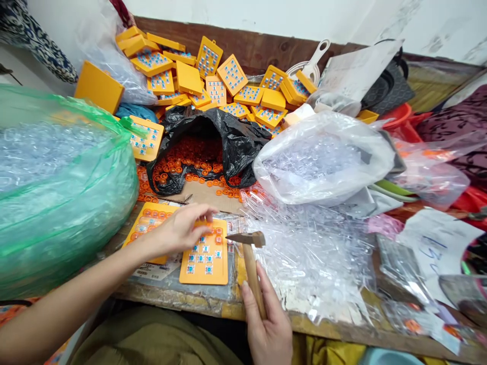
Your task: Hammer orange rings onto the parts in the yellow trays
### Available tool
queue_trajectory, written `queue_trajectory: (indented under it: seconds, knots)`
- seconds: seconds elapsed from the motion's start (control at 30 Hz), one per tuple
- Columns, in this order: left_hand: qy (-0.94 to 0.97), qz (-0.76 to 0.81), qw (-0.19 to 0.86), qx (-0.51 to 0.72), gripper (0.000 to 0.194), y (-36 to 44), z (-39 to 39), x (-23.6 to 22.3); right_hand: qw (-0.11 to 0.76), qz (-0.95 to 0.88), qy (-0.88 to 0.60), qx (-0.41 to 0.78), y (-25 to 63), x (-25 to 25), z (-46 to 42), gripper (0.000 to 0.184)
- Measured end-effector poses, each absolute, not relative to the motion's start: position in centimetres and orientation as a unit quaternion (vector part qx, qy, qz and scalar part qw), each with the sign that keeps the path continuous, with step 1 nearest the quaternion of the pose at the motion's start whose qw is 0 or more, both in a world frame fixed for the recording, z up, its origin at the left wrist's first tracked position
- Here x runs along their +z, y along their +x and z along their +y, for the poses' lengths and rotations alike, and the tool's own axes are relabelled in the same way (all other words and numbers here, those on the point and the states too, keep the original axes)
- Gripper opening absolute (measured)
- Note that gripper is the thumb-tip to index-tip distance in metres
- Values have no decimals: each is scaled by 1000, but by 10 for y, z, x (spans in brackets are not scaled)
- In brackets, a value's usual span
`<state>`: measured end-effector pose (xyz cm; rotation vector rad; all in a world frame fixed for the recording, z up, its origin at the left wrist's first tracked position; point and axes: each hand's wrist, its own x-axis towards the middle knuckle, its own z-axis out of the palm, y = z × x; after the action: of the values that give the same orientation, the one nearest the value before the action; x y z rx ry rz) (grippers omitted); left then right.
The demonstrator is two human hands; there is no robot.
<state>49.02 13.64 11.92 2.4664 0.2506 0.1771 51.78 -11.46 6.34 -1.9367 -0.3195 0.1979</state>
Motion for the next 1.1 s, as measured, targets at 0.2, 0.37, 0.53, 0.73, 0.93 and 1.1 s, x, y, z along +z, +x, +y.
queue_trajectory:
  seconds: [0.2, 0.37, 0.53, 0.73, 0.93, 1.1]
  knots:
    - [913, 104, 386, 81, 43, 453, 109, 102, 497, -292, -815, 59, 513, 80, -111, 40]
    - [897, 132, 414, 81, 49, 455, 110, 98, 452, -373, -810, 26, 510, 90, -105, 44]
    - [896, 142, 414, 76, 56, 453, 109, 103, 397, -426, -811, 58, 515, 87, -105, 49]
    - [918, 130, 370, 57, 59, 452, 107, 105, 444, -372, -815, 29, 513, 94, -108, 43]
    - [934, 85, 345, 44, 57, 450, 117, 106, 425, -361, -822, 116, 512, 96, -109, 38]
    - [932, 128, 322, 105, 29, 503, 149, 109, 534, -194, -812, 132, 510, 79, -110, 41]
